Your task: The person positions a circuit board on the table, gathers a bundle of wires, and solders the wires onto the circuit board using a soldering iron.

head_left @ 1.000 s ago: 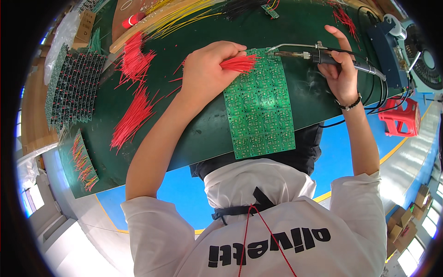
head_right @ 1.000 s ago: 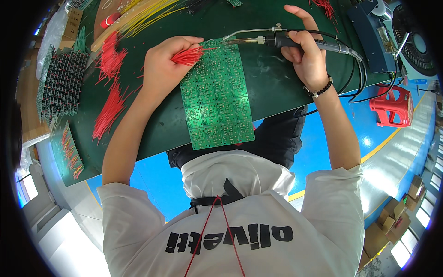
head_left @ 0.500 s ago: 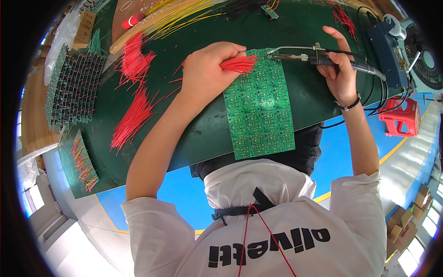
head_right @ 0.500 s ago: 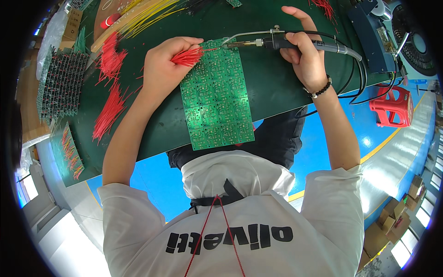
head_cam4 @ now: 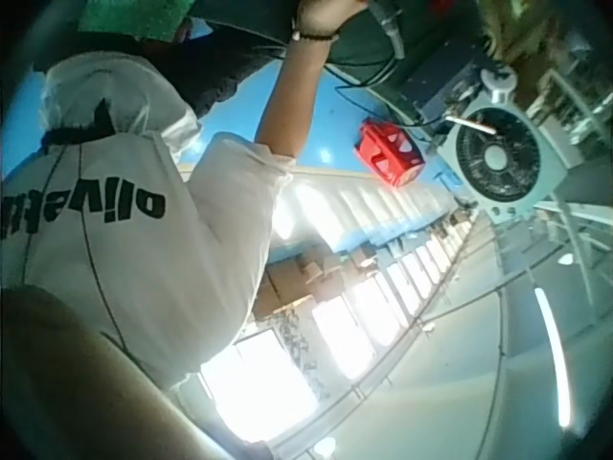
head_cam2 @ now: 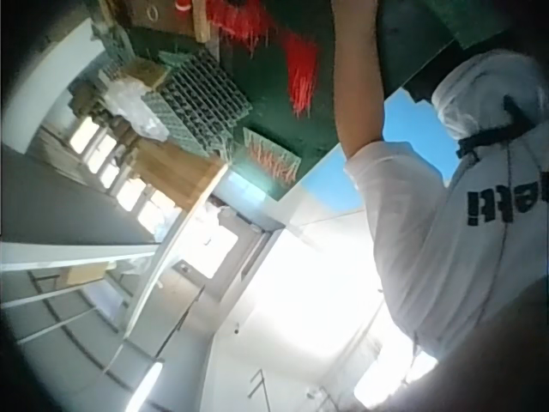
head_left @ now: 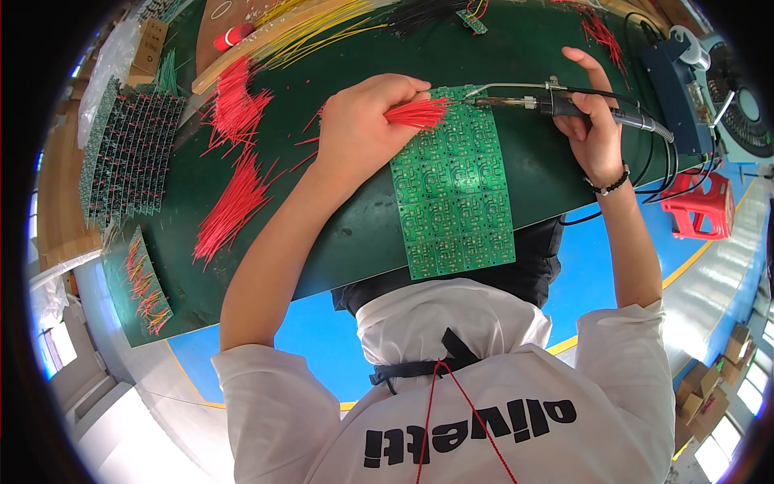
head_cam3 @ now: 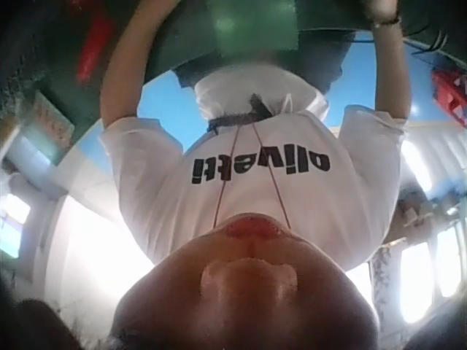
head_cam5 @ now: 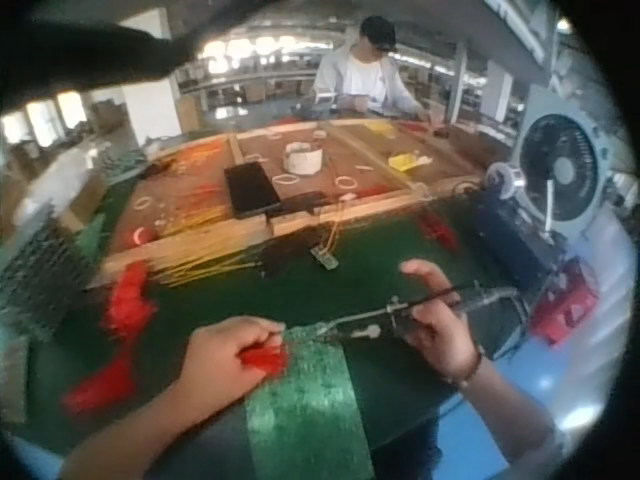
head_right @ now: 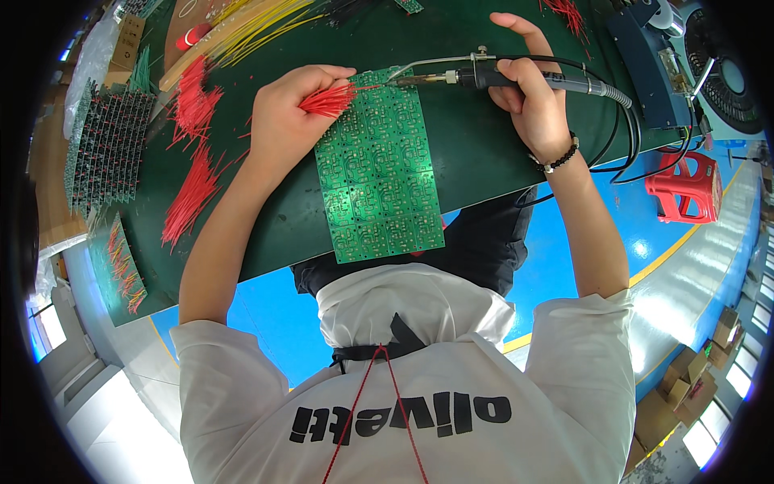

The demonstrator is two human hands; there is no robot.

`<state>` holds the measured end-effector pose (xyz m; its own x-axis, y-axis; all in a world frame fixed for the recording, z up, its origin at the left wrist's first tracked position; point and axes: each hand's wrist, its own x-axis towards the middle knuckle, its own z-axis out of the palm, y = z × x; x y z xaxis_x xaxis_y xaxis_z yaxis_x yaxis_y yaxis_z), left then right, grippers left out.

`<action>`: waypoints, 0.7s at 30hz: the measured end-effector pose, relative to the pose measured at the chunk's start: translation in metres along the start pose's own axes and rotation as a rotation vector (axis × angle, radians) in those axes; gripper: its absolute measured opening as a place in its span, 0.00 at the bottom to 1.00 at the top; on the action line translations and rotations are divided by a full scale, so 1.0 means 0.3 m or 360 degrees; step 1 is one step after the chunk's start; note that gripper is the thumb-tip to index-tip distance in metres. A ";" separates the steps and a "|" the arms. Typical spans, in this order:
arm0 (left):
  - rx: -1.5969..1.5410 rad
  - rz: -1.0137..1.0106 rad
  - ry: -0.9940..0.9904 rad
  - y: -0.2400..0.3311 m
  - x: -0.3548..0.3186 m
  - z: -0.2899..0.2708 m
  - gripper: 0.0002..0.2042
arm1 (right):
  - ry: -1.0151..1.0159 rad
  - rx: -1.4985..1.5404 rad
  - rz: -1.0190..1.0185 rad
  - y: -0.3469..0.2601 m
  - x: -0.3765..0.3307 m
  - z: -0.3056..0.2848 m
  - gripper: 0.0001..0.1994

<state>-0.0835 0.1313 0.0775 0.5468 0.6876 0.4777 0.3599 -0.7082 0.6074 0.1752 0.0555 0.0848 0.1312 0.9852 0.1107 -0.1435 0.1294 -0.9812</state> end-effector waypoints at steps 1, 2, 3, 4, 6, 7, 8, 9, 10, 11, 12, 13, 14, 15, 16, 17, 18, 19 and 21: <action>0.0001 -0.0004 -0.0002 0.001 0.000 -0.001 0.07 | -0.0001 0.0001 0.0000 0.000 0.000 0.001 0.26; 0.0001 -0.0005 -0.0002 0.001 -0.001 -0.001 0.07 | -0.0006 0.0004 -0.0002 0.001 0.000 0.001 0.26; 0.0008 -0.0003 -0.0001 0.001 -0.001 -0.002 0.07 | -0.0012 0.0007 -0.0004 0.001 0.000 0.002 0.26; 0.0014 0.0001 0.0000 0.000 -0.001 -0.001 0.07 | -0.0012 0.0006 -0.0004 0.000 0.000 0.002 0.26; 0.0007 -0.0003 -0.0002 0.001 0.000 -0.001 0.07 | -0.0013 -0.0006 0.0000 -0.002 -0.001 0.002 0.27; 0.0002 -0.0007 -0.0005 0.002 0.001 -0.001 0.07 | -0.0013 -0.0006 0.0000 -0.002 -0.001 0.002 0.27; 0.0001 -0.0007 -0.0006 0.002 0.000 0.000 0.07 | -0.0015 -0.0006 -0.0001 -0.002 -0.001 0.001 0.27; 0.0007 -0.0002 0.0000 0.002 0.000 0.000 0.08 | -0.0017 -0.0006 -0.0001 -0.002 -0.002 0.001 0.27; 0.0012 0.0003 0.0006 0.001 0.000 0.000 0.08 | -0.0017 -0.0006 -0.0001 -0.002 -0.002 0.002 0.27; 0.0012 0.0002 0.0006 0.001 0.000 0.000 0.08 | -0.0010 -0.0010 0.0001 -0.002 -0.002 0.003 0.27; 0.0013 0.0006 0.0010 0.002 0.000 0.000 0.08 | -0.0003 -0.0015 0.0002 -0.002 -0.002 0.004 0.27; 0.0013 0.0010 0.0015 0.002 0.001 0.001 0.08 | -0.0003 -0.0014 0.0002 -0.002 -0.002 0.004 0.27; 0.0013 0.0010 0.0014 0.002 0.001 0.001 0.08 | 0.0000 -0.0016 -0.0002 -0.002 -0.002 0.004 0.27; 0.0008 0.0009 0.0015 0.002 0.001 0.001 0.08 | 0.0004 -0.0018 -0.0006 -0.002 -0.002 0.004 0.27; 0.0005 0.0006 0.0015 0.002 0.000 0.000 0.08 | 0.0004 -0.0017 -0.0005 -0.002 -0.002 0.005 0.27; 0.0005 0.0006 0.0014 0.002 0.000 0.000 0.08 | 0.0008 -0.0016 -0.0002 -0.003 -0.002 0.007 0.27; 0.0003 -0.0003 0.0012 0.002 0.000 -0.001 0.09 | 0.0012 -0.0015 0.0001 -0.003 -0.002 0.008 0.27; -0.0001 -0.0010 0.0010 0.003 0.001 0.000 0.09 | 0.0014 -0.0015 0.0001 -0.001 -0.003 0.005 0.27; 0.0001 -0.0016 0.0000 0.007 0.003 -0.001 0.10 | 0.0026 -0.0001 -0.0015 0.006 -0.003 -0.003 0.27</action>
<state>-0.0823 0.1305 0.0794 0.5431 0.6948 0.4715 0.3658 -0.7012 0.6120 0.1756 0.0547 0.0829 0.1487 0.9819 0.1173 -0.1414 0.1385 -0.9802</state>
